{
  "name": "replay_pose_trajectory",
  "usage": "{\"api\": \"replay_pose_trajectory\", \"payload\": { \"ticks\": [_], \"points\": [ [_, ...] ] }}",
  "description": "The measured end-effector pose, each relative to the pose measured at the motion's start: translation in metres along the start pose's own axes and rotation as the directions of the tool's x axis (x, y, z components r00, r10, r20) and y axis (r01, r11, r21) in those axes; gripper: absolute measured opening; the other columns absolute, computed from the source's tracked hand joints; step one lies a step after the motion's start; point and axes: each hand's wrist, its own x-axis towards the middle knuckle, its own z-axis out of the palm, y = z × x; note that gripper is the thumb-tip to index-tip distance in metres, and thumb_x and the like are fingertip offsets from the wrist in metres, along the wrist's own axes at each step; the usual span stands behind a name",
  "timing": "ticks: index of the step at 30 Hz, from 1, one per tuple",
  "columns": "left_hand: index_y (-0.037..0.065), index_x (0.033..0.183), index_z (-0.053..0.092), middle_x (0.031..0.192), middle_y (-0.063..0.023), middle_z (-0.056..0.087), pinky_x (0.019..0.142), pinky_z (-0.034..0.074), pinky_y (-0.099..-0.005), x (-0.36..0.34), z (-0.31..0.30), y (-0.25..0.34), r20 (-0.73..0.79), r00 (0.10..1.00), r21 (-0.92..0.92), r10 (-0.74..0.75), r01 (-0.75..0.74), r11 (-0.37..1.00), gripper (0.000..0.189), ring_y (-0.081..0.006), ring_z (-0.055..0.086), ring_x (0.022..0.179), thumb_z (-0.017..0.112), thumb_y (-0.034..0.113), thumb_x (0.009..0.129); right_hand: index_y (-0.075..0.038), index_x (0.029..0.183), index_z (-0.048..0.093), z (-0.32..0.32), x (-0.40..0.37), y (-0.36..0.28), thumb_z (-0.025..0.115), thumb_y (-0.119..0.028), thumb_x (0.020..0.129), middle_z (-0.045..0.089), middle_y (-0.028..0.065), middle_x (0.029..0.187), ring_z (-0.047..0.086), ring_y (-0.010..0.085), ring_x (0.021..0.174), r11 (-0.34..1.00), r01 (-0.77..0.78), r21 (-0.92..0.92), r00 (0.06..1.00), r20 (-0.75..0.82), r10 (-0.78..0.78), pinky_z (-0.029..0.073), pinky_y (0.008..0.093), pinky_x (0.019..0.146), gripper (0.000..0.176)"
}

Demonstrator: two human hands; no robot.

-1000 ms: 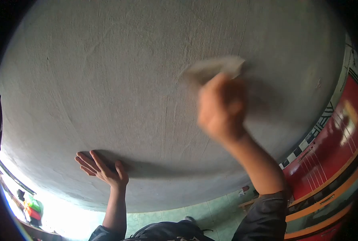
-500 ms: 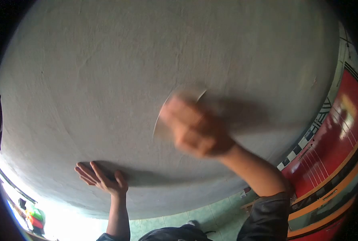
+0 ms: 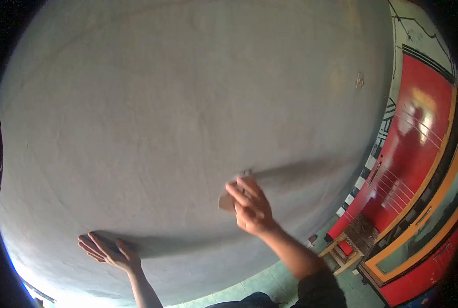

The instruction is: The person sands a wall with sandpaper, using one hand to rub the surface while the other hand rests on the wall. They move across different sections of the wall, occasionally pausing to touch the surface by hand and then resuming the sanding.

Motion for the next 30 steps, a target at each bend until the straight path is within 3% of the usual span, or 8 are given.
{"api": "replay_pose_trajectory", "payload": {
  "ticks": [4, 8, 12, 17, 22, 24, 28, 30],
  "points": [
    [0.011, 0.162, 0.034, 0.170, -0.0242, 0.019, 0.122, 0.009, -0.0666, 0.016, -0.017, 0.045, 0.042, 0.998, -0.072, -0.040, 0.043, 0.996, 0.080, -0.0463, 0.011, 0.158, 0.043, 0.063, 0.102, 0.000, 0.095, 0.048, -0.016, -0.054, 0.012, 0.055, -0.002, 0.101, 0.062, 0.0229, 0.138, 0.056, 0.0469, 0.131, 0.920, -0.389, -0.053, 0.903, -0.220, 0.370, 0.048, 0.0533, 0.106, 0.009],
    [0.011, 0.163, 0.032, 0.171, -0.0263, 0.014, 0.122, 0.005, -0.0676, 0.010, -0.044, 0.141, 0.146, 0.981, -0.159, 0.128, -0.104, 0.982, 0.081, -0.0492, 0.007, 0.158, 0.046, 0.062, 0.101, 0.005, 0.117, 0.060, -0.061, -0.033, 0.072, 0.051, -0.005, 0.105, 0.060, 0.0236, 0.140, 0.055, 0.0435, 0.134, 0.615, -0.778, 0.131, 0.477, -0.513, 0.713, 0.044, 0.0487, 0.110, 0.018],
    [0.013, 0.163, 0.034, 0.170, -0.0285, 0.012, 0.121, 0.000, -0.0698, 0.001, -0.050, 0.218, 0.249, 0.954, -0.175, 0.165, -0.123, 0.977, 0.080, -0.0512, 0.003, 0.157, 0.046, 0.062, 0.101, 0.000, 0.098, 0.053, -0.107, -0.016, 0.138, 0.056, -0.002, 0.101, 0.060, 0.0232, 0.140, 0.051, 0.0472, 0.137, 0.922, -0.369, -0.115, 0.897, -0.305, 0.321, 0.042, 0.0573, 0.112, 0.005],
    [0.013, 0.162, 0.034, 0.170, -0.0279, 0.013, 0.121, 0.000, -0.0711, -0.016, -0.032, 0.266, 0.261, 0.943, -0.174, 0.207, -0.165, 0.971, 0.079, -0.0506, 0.004, 0.157, 0.049, 0.060, 0.100, -0.002, 0.096, 0.055, -0.158, -0.004, 0.268, 0.058, -0.004, 0.100, 0.061, 0.0241, 0.137, 0.060, 0.0436, 0.123, 0.795, -0.591, -0.135, 0.727, -0.516, 0.453, 0.046, 0.0549, 0.107, 0.006],
    [0.021, 0.164, 0.030, 0.171, -0.0208, 0.016, 0.123, 0.000, -0.0692, 0.000, -0.010, 0.349, 0.152, 0.907, -0.032, 0.392, -0.392, 0.919, 0.080, -0.0445, 0.005, 0.159, 0.043, 0.068, 0.100, -0.010, 0.092, 0.053, -0.160, 0.008, 0.278, 0.060, -0.002, 0.097, 0.065, 0.0150, 0.136, 0.059, 0.0387, 0.129, 0.994, 0.097, -0.041, 0.980, -0.170, -0.103, 0.047, 0.0538, 0.111, 0.012],
    [0.021, 0.163, 0.031, 0.171, -0.0202, 0.017, 0.123, 0.000, -0.0672, 0.029, 0.006, 0.369, 0.128, 0.824, -0.013, 0.552, -0.555, 0.831, 0.083, -0.0432, 0.005, 0.159, 0.043, 0.071, 0.098, -0.009, 0.088, 0.052, -0.167, 0.025, 0.305, 0.062, -0.004, 0.097, 0.066, 0.0140, 0.136, 0.060, 0.0374, 0.130, 0.968, 0.242, -0.062, 0.951, -0.181, -0.249, 0.046, 0.0526, 0.111, 0.015],
    [0.020, 0.162, 0.036, 0.171, -0.0193, 0.019, 0.125, 0.002, -0.0633, 0.111, 0.018, 0.408, -0.007, 0.758, 0.031, 0.652, -0.652, 0.758, 0.085, -0.0386, 0.007, 0.160, 0.042, 0.074, 0.097, -0.007, 0.083, 0.057, -0.196, 0.094, 0.360, 0.070, -0.012, 0.095, 0.067, 0.0153, 0.134, 0.059, 0.0373, 0.130, 0.986, -0.033, -0.161, 0.902, -0.430, -0.040, 0.042, 0.0537, 0.111, 0.018],
    [0.024, 0.159, 0.042, 0.171, -0.0183, 0.023, 0.126, 0.000, -0.0616, 0.147, 0.019, 0.420, -0.061, 0.818, 0.026, 0.573, -0.572, 0.820, 0.087, -0.0374, 0.012, 0.160, 0.043, 0.080, 0.092, -0.007, 0.085, 0.060, -0.200, 0.114, 0.351, 0.070, -0.009, 0.094, 0.067, 0.0131, 0.135, 0.060, 0.0351, 0.130, 0.986, 0.100, -0.131, 0.935, -0.326, -0.138, 0.042, 0.0544, 0.112, 0.013]
  ]
}}
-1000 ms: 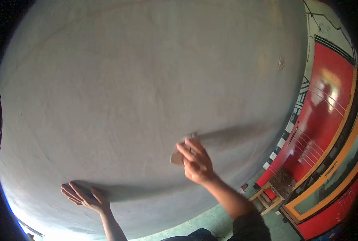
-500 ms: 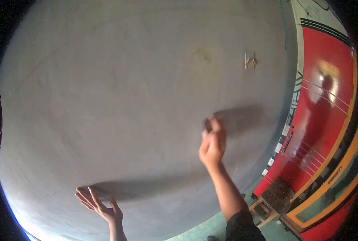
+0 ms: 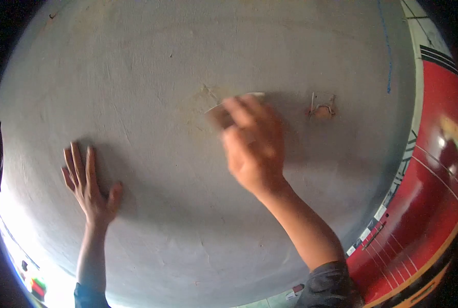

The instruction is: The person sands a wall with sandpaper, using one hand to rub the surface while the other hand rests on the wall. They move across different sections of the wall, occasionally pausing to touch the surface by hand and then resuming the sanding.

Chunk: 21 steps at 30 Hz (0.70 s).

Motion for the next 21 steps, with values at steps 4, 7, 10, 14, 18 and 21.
{"api": "replay_pose_trajectory", "payload": {
  "ticks": [4, 7, 10, 14, 18, 21],
  "points": [
    [0.023, 0.160, 0.040, 0.171, -0.0155, 0.022, 0.126, 0.001, -0.0608, 0.043, 0.004, -0.004, 0.021, 1.000, 0.056, -0.005, 0.004, 0.998, 0.087, -0.0354, 0.013, 0.160, 0.045, 0.078, 0.093, -0.009, 0.085, 0.064, 0.012, 0.012, 0.007, 0.070, -0.008, 0.093, 0.070, 0.0111, 0.131, 0.062, 0.0313, 0.128, 0.930, 0.342, 0.136, 0.930, 0.096, -0.356, 0.045, 0.0522, 0.112, 0.011],
    [0.023, 0.161, 0.039, 0.171, -0.0154, 0.022, 0.126, 0.001, -0.0608, 0.047, 0.009, -0.002, 0.010, 1.000, 0.069, 0.004, -0.004, 0.998, 0.085, -0.0357, 0.013, 0.160, 0.046, 0.074, 0.094, -0.011, 0.083, 0.065, 0.004, 0.038, 0.050, 0.070, -0.011, 0.094, 0.073, 0.0077, 0.125, 0.064, 0.0293, 0.126, 0.973, 0.230, -0.002, 0.973, 0.036, -0.230, 0.049, 0.0485, 0.110, 0.012],
    [0.025, 0.160, 0.040, 0.171, -0.0163, 0.022, 0.126, 0.001, -0.0609, 0.042, 0.012, 0.003, -0.003, 1.000, 0.012, -0.017, 0.017, 1.000, 0.082, -0.0360, 0.014, 0.160, 0.046, 0.073, 0.094, -0.011, 0.081, 0.064, 0.008, 0.042, 0.043, 0.069, -0.010, 0.094, 0.075, 0.0045, 0.122, 0.065, 0.0276, 0.125, 0.957, 0.287, 0.043, 0.956, 0.045, -0.288, 0.053, 0.0456, 0.106, 0.014],
    [0.021, 0.162, 0.036, 0.171, -0.0158, 0.021, 0.126, 0.004, -0.0628, 0.047, 0.003, 0.005, 0.050, 0.999, 0.051, -0.007, 0.005, 0.999, 0.085, -0.0352, 0.012, 0.160, 0.042, 0.074, 0.096, -0.010, 0.085, 0.066, 0.022, 0.067, 0.029, 0.069, -0.008, 0.093, 0.075, 0.0041, 0.122, 0.067, 0.0268, 0.124, 0.867, 0.466, 0.178, 0.870, 0.084, -0.485, 0.057, 0.0438, 0.100, 0.008],
    [0.025, 0.159, 0.041, 0.170, -0.0144, 0.023, 0.126, 0.006, -0.0632, 0.061, -0.007, -0.025, 0.176, 0.969, 0.046, 0.173, -0.184, 0.982, 0.091, -0.0360, 0.016, 0.159, 0.037, 0.085, 0.090, -0.011, 0.091, 0.068, 0.040, 0.109, 0.053, 0.069, -0.009, 0.093, 0.075, 0.0037, 0.122, 0.066, 0.0282, 0.124, 0.979, 0.180, -0.099, 0.972, -0.139, -0.192, 0.056, 0.0427, 0.100, 0.004],
    [0.030, 0.156, 0.046, 0.170, -0.0097, 0.027, 0.128, 0.014, -0.0592, 0.068, -0.026, -0.045, 0.314, 0.914, 0.002, 0.256, -0.270, 0.963, 0.091, -0.0316, 0.022, 0.158, 0.069, 0.069, 0.077, -0.010, 0.093, 0.068, 0.052, 0.098, 0.007, 0.069, -0.009, 0.094, 0.075, 0.0042, 0.123, 0.065, 0.0285, 0.126, 0.941, 0.334, -0.045, 0.941, -0.036, -0.336, 0.056, 0.0446, 0.101, 0.001]
  ]
}}
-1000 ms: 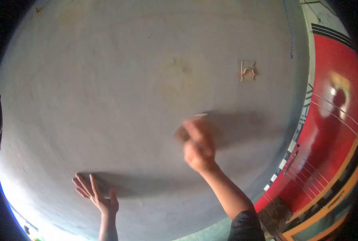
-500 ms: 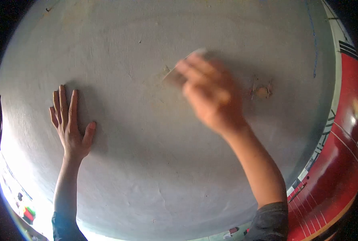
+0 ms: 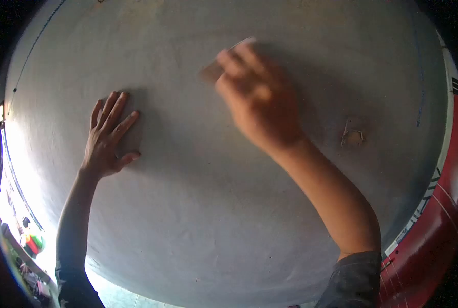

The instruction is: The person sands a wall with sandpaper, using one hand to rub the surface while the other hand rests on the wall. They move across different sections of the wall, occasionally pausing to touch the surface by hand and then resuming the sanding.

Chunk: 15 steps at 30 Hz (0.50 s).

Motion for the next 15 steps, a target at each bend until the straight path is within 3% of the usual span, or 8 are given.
{"api": "replay_pose_trajectory", "payload": {
  "ticks": [2, 5, 7, 9, 11, 12, 13, 15],
  "points": [
    [0.032, 0.154, 0.048, 0.170, -0.0069, 0.028, 0.129, 0.020, -0.0547, -0.002, -0.012, -0.018, 0.038, 0.998, -0.019, 0.043, -0.042, 0.999, 0.099, -0.0288, 0.024, 0.158, 0.091, 0.045, 0.066, -0.007, 0.093, 0.067, -0.004, 0.009, -0.019, 0.068, -0.008, 0.094, 0.074, 0.0047, 0.124, 0.064, 0.0275, 0.129, 0.969, 0.180, 0.167, 0.974, 0.105, -0.199, 0.055, 0.0461, 0.100, 0.001],
    [0.031, 0.155, 0.047, 0.171, -0.0069, 0.027, 0.129, 0.020, -0.0539, -0.001, -0.018, -0.062, -0.037, 0.999, 0.010, 0.001, 0.000, 1.000, 0.094, -0.0297, 0.024, 0.158, 0.088, 0.045, 0.071, -0.006, 0.090, 0.065, 0.003, 0.026, 0.004, 0.067, -0.007, 0.094, 0.074, 0.0054, 0.124, 0.065, 0.0302, 0.125, 0.996, -0.090, -0.017, 0.996, -0.020, 0.090, 0.057, 0.0455, 0.095, 0.005],
    [0.030, 0.156, 0.045, 0.171, -0.0066, 0.026, 0.128, 0.021, -0.0540, -0.005, -0.023, -0.089, -0.061, 0.997, 0.032, -0.049, 0.051, 0.998, 0.089, -0.0300, 0.023, 0.158, 0.083, 0.046, 0.078, -0.007, 0.121, 0.067, 0.005, 0.036, 0.027, 0.067, -0.008, 0.096, 0.070, 0.0183, 0.129, 0.068, 0.0405, 0.117, 0.965, -0.244, -0.101, 0.968, -0.094, 0.234, 0.057, 0.0450, 0.091, 0.025],
    [0.030, 0.157, 0.044, 0.171, -0.0063, 0.027, 0.128, 0.021, -0.0542, -0.009, -0.024, -0.114, -0.097, 0.993, 0.033, -0.059, 0.063, 0.997, 0.087, -0.0299, 0.023, 0.158, 0.080, 0.049, 0.081, -0.006, 0.117, 0.069, 0.015, 0.042, 0.004, 0.066, -0.009, 0.098, 0.069, 0.0178, 0.130, 0.065, 0.0421, 0.121, 0.940, -0.310, -0.140, 0.950, -0.095, 0.299, 0.056, 0.0452, 0.095, 0.020],
    [0.029, 0.159, 0.041, 0.171, -0.0062, 0.024, 0.128, 0.020, -0.0550, -0.017, -0.022, -0.131, -0.056, 0.998, 0.075, -0.019, 0.024, 0.997, 0.081, -0.0301, 0.021, 0.158, 0.061, 0.063, 0.088, -0.005, 0.097, 0.068, 0.026, 0.045, -0.051, 0.066, -0.005, 0.094, 0.072, 0.0133, 0.126, 0.065, 0.0371, 0.125, 0.985, -0.162, 0.053, 0.985, -0.047, 0.164, 0.056, 0.0472, 0.099, 0.004],
    [0.029, 0.159, 0.040, 0.172, -0.0067, 0.024, 0.128, 0.020, -0.0556, -0.021, -0.022, -0.140, -0.038, 0.999, 0.104, 0.003, 0.001, 0.995, 0.082, -0.0308, 0.020, 0.158, 0.048, 0.073, 0.091, -0.005, 0.099, 0.069, 0.035, 0.042, -0.072, 0.066, -0.004, 0.094, 0.072, 0.0123, 0.128, 0.063, 0.0340, 0.128, 0.985, 0.034, 0.171, 0.998, 0.050, -0.044, 0.053, 0.0475, 0.104, 0.006],
    [0.028, 0.160, 0.039, 0.172, -0.0072, 0.023, 0.128, 0.019, -0.0563, -0.023, -0.022, -0.147, -0.019, 1.000, 0.128, 0.025, -0.022, 0.991, 0.085, -0.0314, 0.019, 0.158, 0.036, 0.082, 0.094, -0.005, 0.099, 0.069, 0.038, 0.047, -0.077, 0.065, -0.004, 0.094, 0.072, 0.0120, 0.128, 0.063, 0.0331, 0.129, 0.977, 0.103, 0.184, 0.989, 0.087, -0.121, 0.053, 0.0476, 0.104, 0.006],
    [0.029, 0.159, 0.040, 0.172, -0.0064, 0.023, 0.128, 0.019, -0.0557, -0.031, -0.025, -0.159, 0.029, 0.998, 0.152, 0.051, -0.055, 0.987, 0.084, -0.0307, 0.019, 0.159, 0.040, 0.081, 0.093, -0.007, 0.099, 0.070, 0.041, 0.055, -0.083, 0.065, -0.004, 0.095, 0.071, 0.0115, 0.129, 0.062, 0.0313, 0.130, 0.948, 0.230, 0.218, 0.948, 0.170, -0.269, 0.053, 0.0479, 0.104, 0.007]
  ]
}}
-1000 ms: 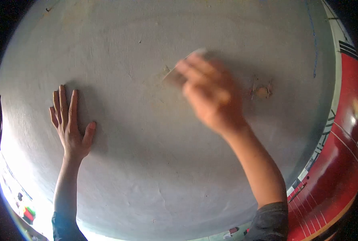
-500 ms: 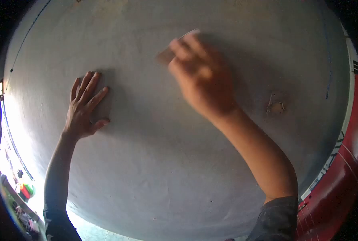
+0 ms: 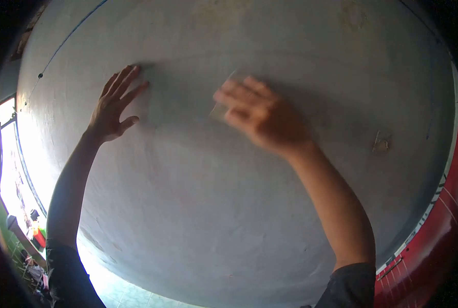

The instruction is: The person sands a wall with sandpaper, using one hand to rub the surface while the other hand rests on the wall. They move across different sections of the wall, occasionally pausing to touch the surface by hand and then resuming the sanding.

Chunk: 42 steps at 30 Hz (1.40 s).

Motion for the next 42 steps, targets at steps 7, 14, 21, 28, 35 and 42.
{"api": "replay_pose_trajectory", "payload": {
  "ticks": [7, 14, 21, 28, 35, 42],
  "points": [
    [0.034, 0.158, 0.039, 0.172, -0.0016, 0.022, 0.130, 0.021, -0.0515, -0.066, -0.002, -0.062, 0.117, 0.991, -0.044, 0.066, -0.061, 0.997, 0.086, -0.0254, 0.018, 0.159, 0.080, 0.047, 0.084, -0.004, 0.092, 0.059, 0.046, 0.064, -0.029, 0.064, -0.007, 0.096, 0.064, 0.0177, 0.137, 0.059, 0.0464, 0.123, 0.757, -0.616, -0.218, 0.765, -0.392, 0.511, 0.051, 0.0521, 0.098, 0.007],
    [0.033, 0.159, 0.038, 0.173, -0.0012, 0.017, 0.132, 0.014, -0.0500, -0.138, 0.006, -0.144, 0.240, 0.963, -0.013, 0.125, -0.126, 0.992, 0.085, -0.0249, 0.012, 0.160, 0.075, 0.054, 0.085, -0.006, 0.089, 0.058, 0.077, 0.125, -0.082, 0.064, -0.008, 0.097, 0.068, 0.0136, 0.135, 0.064, 0.0369, 0.123, 0.873, -0.467, -0.138, 0.874, -0.222, 0.432, 0.052, 0.0491, 0.099, 0.010],
    [0.033, 0.161, 0.033, 0.174, -0.0061, 0.013, 0.131, 0.007, -0.0548, -0.183, 0.045, -0.173, 0.247, 0.967, -0.033, 0.064, -0.058, 0.998, 0.089, -0.0293, 0.007, 0.161, 0.073, 0.059, 0.086, -0.006, 0.094, 0.063, 0.089, 0.154, -0.133, 0.063, -0.007, 0.098, 0.065, 0.0079, 0.142, 0.057, 0.0354, 0.135, 0.972, -0.191, -0.135, 0.976, 0.082, 0.203, 0.048, 0.0545, 0.106, 0.004],
    [0.036, 0.160, 0.034, 0.173, -0.0098, 0.018, 0.126, 0.005, -0.0645, -0.234, 0.099, -0.157, -0.035, 0.997, -0.103, -0.065, 0.061, 0.993, 0.086, -0.0351, 0.012, 0.160, 0.058, 0.074, 0.087, -0.002, 0.110, 0.063, 0.087, 0.132, -0.130, 0.062, -0.006, 0.099, 0.064, 0.0090, 0.142, 0.054, 0.0384, 0.138, 0.745, -0.639, -0.193, 0.767, -0.243, 0.594, 0.045, 0.0518, 0.111, 0.012],
    [0.033, 0.158, 0.039, 0.172, -0.0113, 0.020, 0.124, 0.007, -0.0676, -0.265, 0.106, -0.149, -0.039, 0.998, -0.210, -0.050, 0.040, 0.977, 0.091, -0.0372, 0.014, 0.159, 0.074, 0.061, 0.079, -0.004, 0.082, 0.055, 0.097, 0.102, -0.206, 0.058, -0.004, 0.099, 0.064, 0.0072, 0.144, 0.054, 0.0319, 0.140, 0.984, -0.169, 0.049, 0.968, 0.196, 0.157, 0.044, 0.0565, 0.113, 0.017],
    [0.039, 0.155, 0.041, 0.171, -0.0038, 0.022, 0.129, 0.015, -0.0580, -0.261, 0.088, -0.169, 0.151, 0.988, -0.182, 0.030, -0.002, 0.983, 0.088, -0.0283, 0.018, 0.159, 0.081, 0.060, 0.079, -0.002, 0.088, 0.053, 0.115, 0.135, -0.195, 0.060, -0.003, 0.097, 0.063, 0.0094, 0.145, 0.054, 0.0419, 0.138, 0.835, -0.509, -0.208, 0.860, -0.082, 0.504, 0.044, 0.0570, 0.111, 0.012]
  ]
}}
